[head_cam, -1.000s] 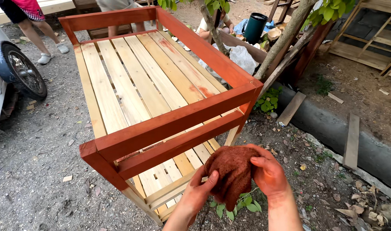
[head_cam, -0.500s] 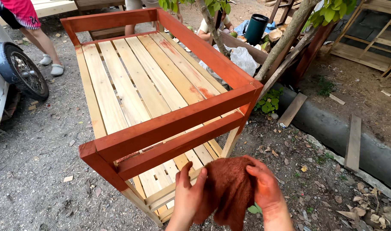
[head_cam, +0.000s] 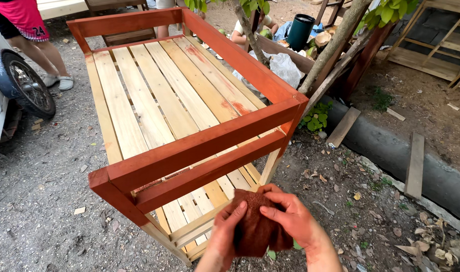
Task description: The person wipes the red-painted frame of a wooden shelving unit with a brown cloth. The camera wearer moves around the unit, wiping different sections of the frame while other people work in the background.
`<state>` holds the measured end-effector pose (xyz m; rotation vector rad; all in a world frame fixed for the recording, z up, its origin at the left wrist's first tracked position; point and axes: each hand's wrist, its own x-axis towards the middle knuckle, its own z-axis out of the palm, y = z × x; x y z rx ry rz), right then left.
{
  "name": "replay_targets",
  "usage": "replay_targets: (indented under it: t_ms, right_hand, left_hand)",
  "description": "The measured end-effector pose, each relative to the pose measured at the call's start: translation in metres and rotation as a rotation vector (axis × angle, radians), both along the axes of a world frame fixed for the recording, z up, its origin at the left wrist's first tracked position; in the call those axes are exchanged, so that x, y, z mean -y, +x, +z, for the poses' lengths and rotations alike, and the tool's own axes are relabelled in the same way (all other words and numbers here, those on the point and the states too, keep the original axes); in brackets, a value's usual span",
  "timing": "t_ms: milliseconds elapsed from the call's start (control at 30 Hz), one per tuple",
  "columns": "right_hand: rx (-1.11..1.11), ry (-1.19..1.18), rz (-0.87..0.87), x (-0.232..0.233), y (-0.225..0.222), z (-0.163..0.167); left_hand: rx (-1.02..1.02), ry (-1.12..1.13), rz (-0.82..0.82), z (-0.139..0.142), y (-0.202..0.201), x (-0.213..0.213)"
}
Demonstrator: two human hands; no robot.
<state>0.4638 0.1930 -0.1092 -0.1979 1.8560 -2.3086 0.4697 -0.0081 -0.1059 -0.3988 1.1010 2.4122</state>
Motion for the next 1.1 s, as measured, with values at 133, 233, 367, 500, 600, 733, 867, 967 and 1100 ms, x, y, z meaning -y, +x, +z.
replay_targets:
  t_ms: [133, 233, 367, 500, 600, 733, 867, 967, 1100]
  right_hand:
    - [-0.034, 0.088, -0.238, 0.007, -0.003, -0.002]
    - [0.073, 0.129, -0.444, 0.014, -0.003, -0.004]
    - [0.16, 0.505, -0.507, 0.022, -0.002, -0.007]
    - [0.793, -0.165, -0.205, 0.03, 0.0, -0.011]
    - [0.627, -0.671, -0.064, 0.035, 0.003, -0.012]
    - [0.564, -0.527, -0.145, 0.039, 0.007, -0.013]
    - [0.491, -0.394, -0.342, 0.043, 0.01, -0.012]
    - [0.382, -0.479, -0.411, 0.047, 0.012, -0.01]
    - [0.219, -0.477, -0.505, 0.053, 0.013, -0.008]
  left_hand:
    - [-0.081, -0.115, 0.059, 0.02, -0.002, 0.009]
    - [-0.123, -0.232, 0.092, 0.029, 0.005, 0.002]
    - [-0.144, -0.077, 0.213, 0.035, 0.007, -0.014]
    - [0.079, 0.063, 0.149, 0.044, 0.01, -0.009]
    - [0.166, 0.107, 0.08, 0.053, 0.01, -0.002]
    - [0.143, -0.066, 0.023, 0.05, 0.007, 0.01]
    - [0.113, -0.352, -0.031, 0.028, 0.004, 0.017]
    - [-0.183, -0.911, 0.231, 0.008, 0.014, 0.006]
    - [-0.214, -0.514, 0.192, 0.004, 0.017, -0.007]
